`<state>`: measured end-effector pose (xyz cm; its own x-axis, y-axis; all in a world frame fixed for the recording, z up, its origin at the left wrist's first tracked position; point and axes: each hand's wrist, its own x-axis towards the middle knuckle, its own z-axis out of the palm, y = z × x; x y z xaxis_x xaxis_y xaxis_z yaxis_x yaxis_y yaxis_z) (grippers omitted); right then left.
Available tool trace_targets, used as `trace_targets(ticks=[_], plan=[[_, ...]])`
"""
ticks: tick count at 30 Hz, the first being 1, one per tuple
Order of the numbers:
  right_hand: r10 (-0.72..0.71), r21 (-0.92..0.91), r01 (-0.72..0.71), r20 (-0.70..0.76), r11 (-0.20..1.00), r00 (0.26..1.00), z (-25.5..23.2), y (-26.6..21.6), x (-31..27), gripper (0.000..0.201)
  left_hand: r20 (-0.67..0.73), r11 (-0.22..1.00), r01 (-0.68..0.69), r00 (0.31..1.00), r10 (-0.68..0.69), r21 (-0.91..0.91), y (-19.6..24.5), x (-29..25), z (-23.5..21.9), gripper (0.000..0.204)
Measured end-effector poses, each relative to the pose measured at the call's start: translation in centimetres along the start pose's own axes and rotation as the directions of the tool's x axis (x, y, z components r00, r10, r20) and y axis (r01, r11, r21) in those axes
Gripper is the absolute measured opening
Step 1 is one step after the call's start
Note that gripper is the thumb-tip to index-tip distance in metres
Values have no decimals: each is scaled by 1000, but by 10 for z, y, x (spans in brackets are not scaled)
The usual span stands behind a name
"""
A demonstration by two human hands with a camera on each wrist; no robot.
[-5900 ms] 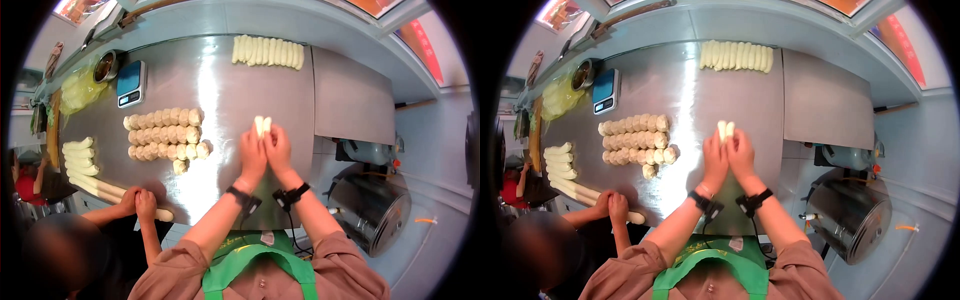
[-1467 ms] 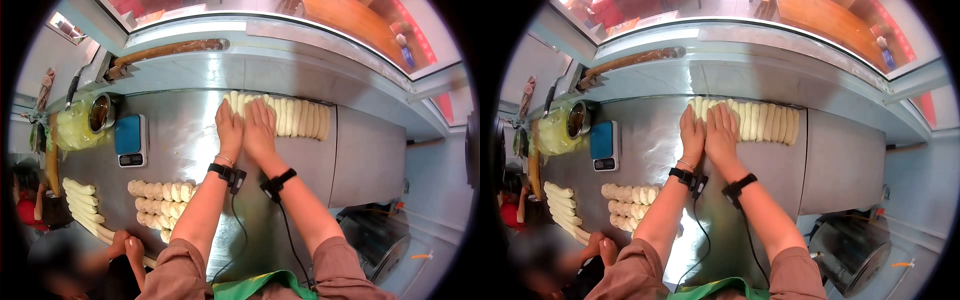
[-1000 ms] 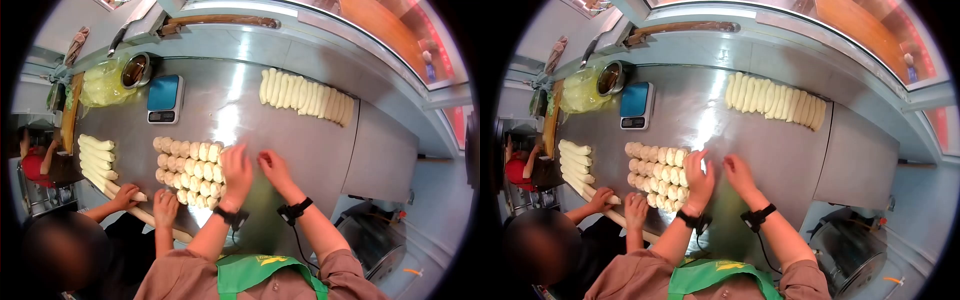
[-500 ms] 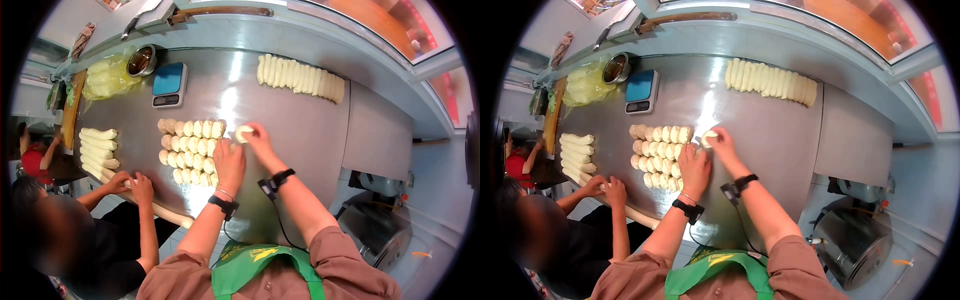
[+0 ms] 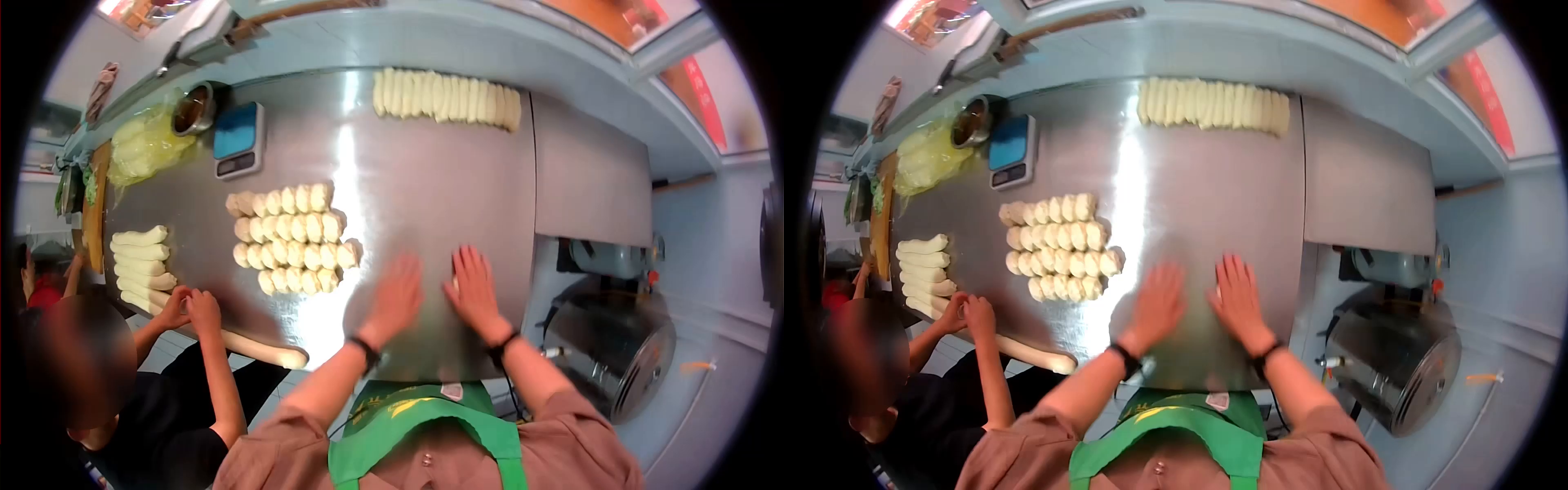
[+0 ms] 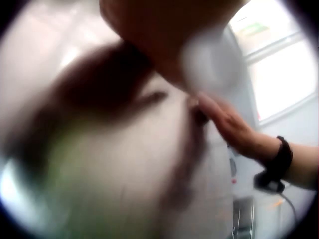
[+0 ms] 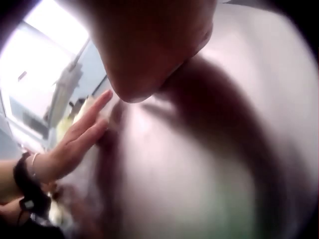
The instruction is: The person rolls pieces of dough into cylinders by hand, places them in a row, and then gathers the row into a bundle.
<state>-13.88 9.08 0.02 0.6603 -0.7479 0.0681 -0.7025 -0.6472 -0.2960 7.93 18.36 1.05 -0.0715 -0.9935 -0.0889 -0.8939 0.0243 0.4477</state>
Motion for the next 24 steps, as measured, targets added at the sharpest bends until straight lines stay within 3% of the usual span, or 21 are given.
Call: trace_targets(ticks=[1, 3, 4, 5, 7, 9, 11, 14, 16, 18, 21, 23, 24], plan=[[38, -13, -38, -50, 999, 998, 3, 3, 36, 67, -150, 998, 2, 989, 7, 62, -17, 39, 1, 76], [88, -55, -99, -171, 994, 981, 2, 19, 133, 67, -247, 980, 101, 967, -56, 171, -30, 114, -27, 74], [106, -78, -125, -216, 989, 971, 2, 25, 154, 68, -350, 973, 127, 935, -52, 194, -33, 140, -37, 76], [113, -78, -131, -206, 988, 972, 7, 24, 141, 68, -340, 974, 125, 939, -55, 188, -29, 131, -27, 76], [4, -121, -19, -123, 992, 992, 11, 11, 102, 69, -173, 968, 64, 985, -21, 244, -16, 96, -17, 79], [-39, -136, 35, -24, 990, 999, 13, -10, 1, 70, 21, 984, -3, 1000, -1, 176, 0, 6, 10, 81], [-17, -11, 19, 173, 1000, 985, -19, -30, -76, 71, 105, 998, -29, 994, 22, 62, 24, -73, 8, 82], [27, -25, -24, 128, 999, 991, -5, -11, -20, 69, 57, 995, 41, 997, -46, 93, 5, -14, 8, 80], [78, -109, -86, -77, 990, 994, 12, 9, 69, 66, -145, 943, 100, 988, -56, 316, -16, 73, -15, 65], [124, -90, -154, -271, 984, 955, 13, 26, 147, 62, -401, 944, 197, 913, -79, 264, -42, 144, -28, 62], [86, -146, -131, -282, 981, 956, 17, 21, 132, 63, -327, 970, 133, 943, -59, 206, -24, 122, -26, 65], [27, -129, -34, -56, 991, 998, 12, 0, 46, 66, -85, 986, 103, 992, -92, 128, -2, 46, -1, 73], [-8, -115, 7, -3, 993, 1000, 6, -13, -13, 67, -32, 995, 50, 998, -48, 83, 11, -1, 13, 76]])
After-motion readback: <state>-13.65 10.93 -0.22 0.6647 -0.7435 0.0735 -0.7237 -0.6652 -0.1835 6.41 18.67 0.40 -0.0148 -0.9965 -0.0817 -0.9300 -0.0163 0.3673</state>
